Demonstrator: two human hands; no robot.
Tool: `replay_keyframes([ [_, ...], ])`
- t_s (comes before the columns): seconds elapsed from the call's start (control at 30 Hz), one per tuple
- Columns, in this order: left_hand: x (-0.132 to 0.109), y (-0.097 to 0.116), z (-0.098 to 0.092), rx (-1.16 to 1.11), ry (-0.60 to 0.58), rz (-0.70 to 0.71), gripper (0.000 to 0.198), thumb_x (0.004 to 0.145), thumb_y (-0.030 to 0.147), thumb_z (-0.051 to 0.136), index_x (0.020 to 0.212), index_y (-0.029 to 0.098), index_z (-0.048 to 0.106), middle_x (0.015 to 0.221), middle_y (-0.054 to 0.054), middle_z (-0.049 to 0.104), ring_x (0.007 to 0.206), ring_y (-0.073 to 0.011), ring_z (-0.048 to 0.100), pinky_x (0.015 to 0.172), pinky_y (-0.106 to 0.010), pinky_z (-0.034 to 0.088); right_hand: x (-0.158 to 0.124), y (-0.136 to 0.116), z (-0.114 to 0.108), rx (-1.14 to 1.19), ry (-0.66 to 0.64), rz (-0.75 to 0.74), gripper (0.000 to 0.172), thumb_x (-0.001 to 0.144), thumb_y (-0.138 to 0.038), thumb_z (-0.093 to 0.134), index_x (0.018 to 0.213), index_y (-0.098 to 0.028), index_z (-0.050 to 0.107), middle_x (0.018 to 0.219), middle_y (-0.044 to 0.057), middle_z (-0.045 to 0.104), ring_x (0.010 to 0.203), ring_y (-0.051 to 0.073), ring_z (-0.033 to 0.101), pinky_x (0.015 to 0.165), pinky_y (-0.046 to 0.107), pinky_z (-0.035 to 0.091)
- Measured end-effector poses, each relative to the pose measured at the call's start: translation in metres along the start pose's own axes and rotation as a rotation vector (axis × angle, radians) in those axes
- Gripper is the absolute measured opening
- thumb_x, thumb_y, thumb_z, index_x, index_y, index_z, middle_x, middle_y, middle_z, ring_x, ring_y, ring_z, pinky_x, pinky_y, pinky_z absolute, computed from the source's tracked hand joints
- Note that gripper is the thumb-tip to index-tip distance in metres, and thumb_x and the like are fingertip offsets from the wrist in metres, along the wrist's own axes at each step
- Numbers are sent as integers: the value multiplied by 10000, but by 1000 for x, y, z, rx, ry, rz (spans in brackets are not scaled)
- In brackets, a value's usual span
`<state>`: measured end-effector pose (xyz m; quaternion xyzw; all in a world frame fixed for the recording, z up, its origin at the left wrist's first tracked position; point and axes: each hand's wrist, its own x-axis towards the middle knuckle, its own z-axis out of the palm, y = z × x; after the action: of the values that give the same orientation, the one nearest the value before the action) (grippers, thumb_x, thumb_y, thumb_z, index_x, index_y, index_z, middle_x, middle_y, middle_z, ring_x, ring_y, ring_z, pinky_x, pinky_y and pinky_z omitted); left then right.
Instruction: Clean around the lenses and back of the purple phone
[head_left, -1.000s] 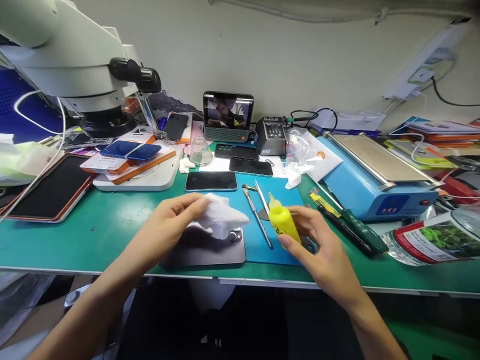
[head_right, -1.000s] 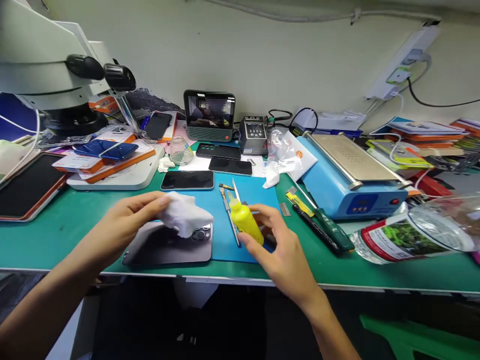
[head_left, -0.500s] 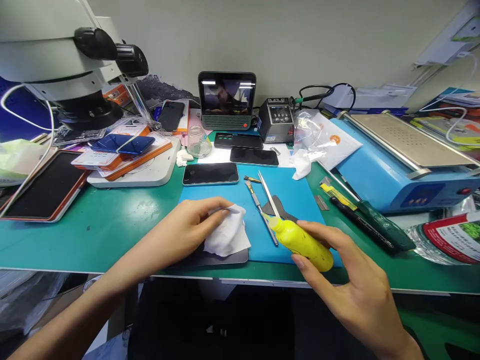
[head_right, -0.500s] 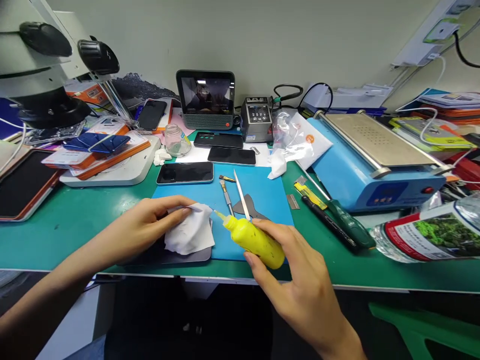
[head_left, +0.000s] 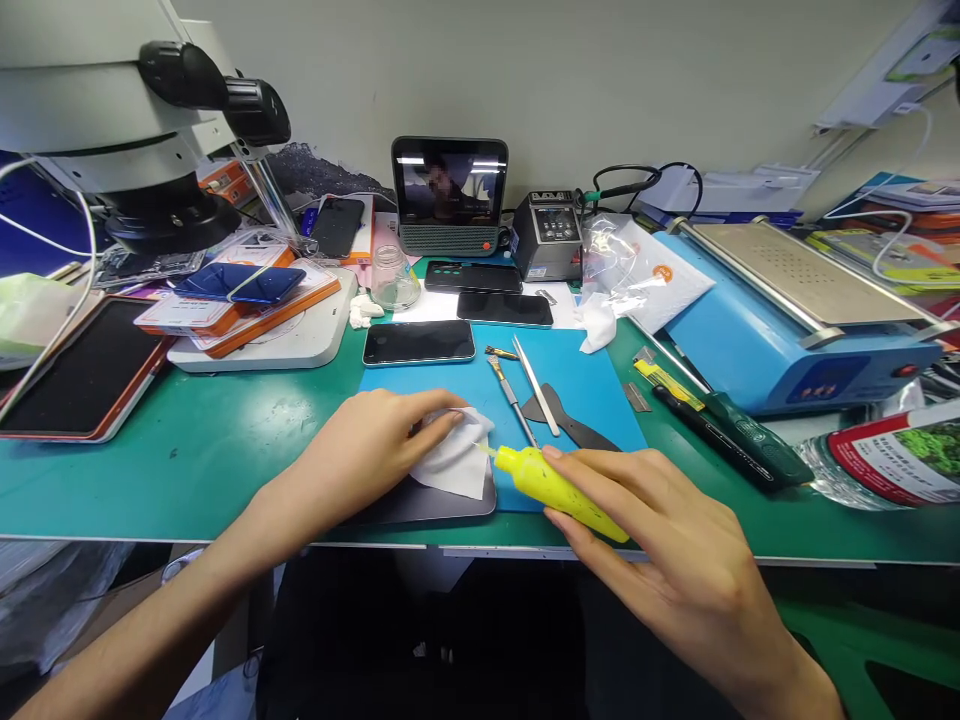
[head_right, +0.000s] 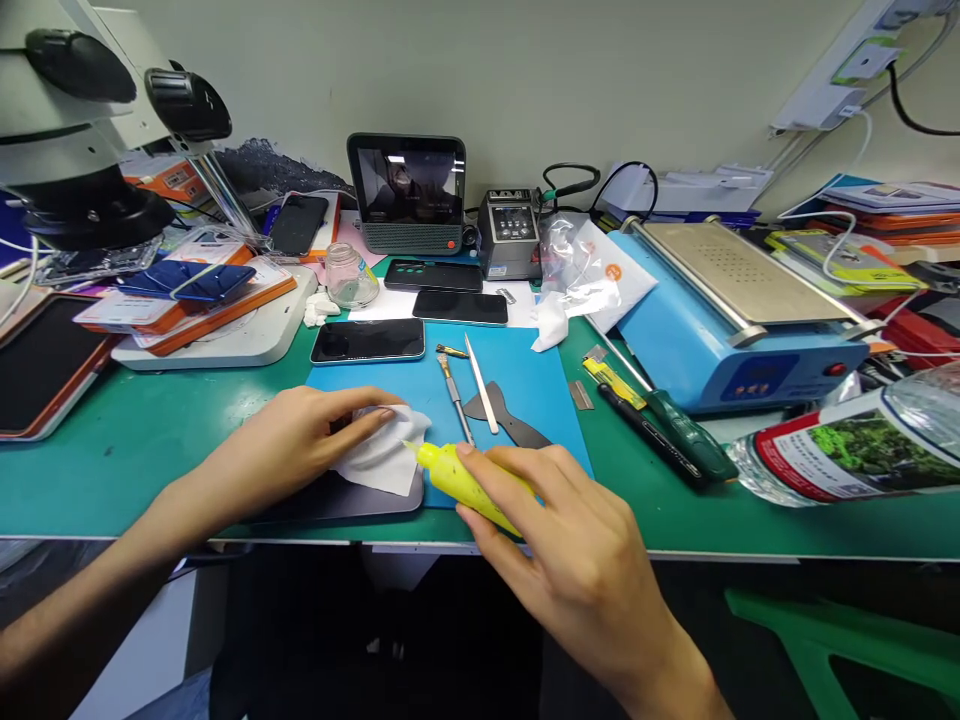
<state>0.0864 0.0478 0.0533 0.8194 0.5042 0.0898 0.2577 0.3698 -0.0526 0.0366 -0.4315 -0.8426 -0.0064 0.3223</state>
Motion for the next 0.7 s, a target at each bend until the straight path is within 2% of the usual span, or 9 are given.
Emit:
replay_keyframes([
  [0.1, -4, -2, 2, 77, 60, -25, 502, 1123, 596, 504, 1443, 239, 654, 966, -27, 736, 861, -206, 708, 932, -469, 613, 1, -1, 0, -3, -20, -14, 448, 1053, -131, 724, 1488, -186, 635, 1285, 81, 762, 1124, 191, 689, 937, 335, 602],
  [0.2, -8, -7, 1, 96, 113, -38, 541, 1122, 594, 505, 1540, 257, 572, 1032, -36, 737, 887, -211, 710, 938, -481, 616, 1, -1, 0, -29, -29, -15, 468, 1049, -123, 728, 1505, -166, 629, 1312, 93, 760, 1146, 204, 691, 963, 354, 597],
  [0.33, -11, -14, 0, 45, 89, -25, 502, 1137, 536, 500, 1549, 257, 557, 1114, -51, 752, 931, -212, 725, 949, -479, 622, 5, 1, 1, -78, -34, -28, 449, 1049, -124, 727, 1489, -150, 639, 1331, 94, 761, 1164, 222, 691, 971, 372, 588],
  [0.47, -12, -18, 3, -5, 65, 32, 476, 1139, 475, 519, 1562, 260, 552, 1216, -75, 758, 1076, -242, 742, 1014, -511, 624, 14, 2, 0, -117, -51, -54, 426, 1069, -153, 705, 1490, -152, 638, 1331, 92, 768, 1141, 235, 701, 962, 390, 584],
  [0.6, -14, -19, 6, -38, 74, 141, 433, 1143, 413, 519, 1551, 280, 575, 1460, -97, 694, 1321, -271, 685, 1164, -564, 572, 20, -1, -4, -161, -61, -79, 414, 1085, -177, 679, 1496, -164, 630, 1335, 96, 773, 1118, 254, 711, 934, 407, 583],
  [0.67, -16, -21, 6, -26, 82, 178, 422, 1147, 392, 505, 1550, 287, 573, 1494, -96, 672, 1360, -272, 662, 1172, -560, 568, 21, -3, -6, -179, -67, -88, 396, 1091, -175, 665, 1485, -169, 635, 1319, 96, 777, 1099, 258, 715, 921, 414, 582],
  [0.7, -17, -22, 6, -7, 89, 184, 420, 1148, 392, 500, 1550, 291, 570, 1453, -94, 686, 1317, -266, 678, 1143, -550, 584, 22, -3, -7, -186, -70, -97, 386, 1091, -170, 661, 1477, -167, 639, 1304, 95, 779, 1085, 256, 715, 914, 413, 580],
])
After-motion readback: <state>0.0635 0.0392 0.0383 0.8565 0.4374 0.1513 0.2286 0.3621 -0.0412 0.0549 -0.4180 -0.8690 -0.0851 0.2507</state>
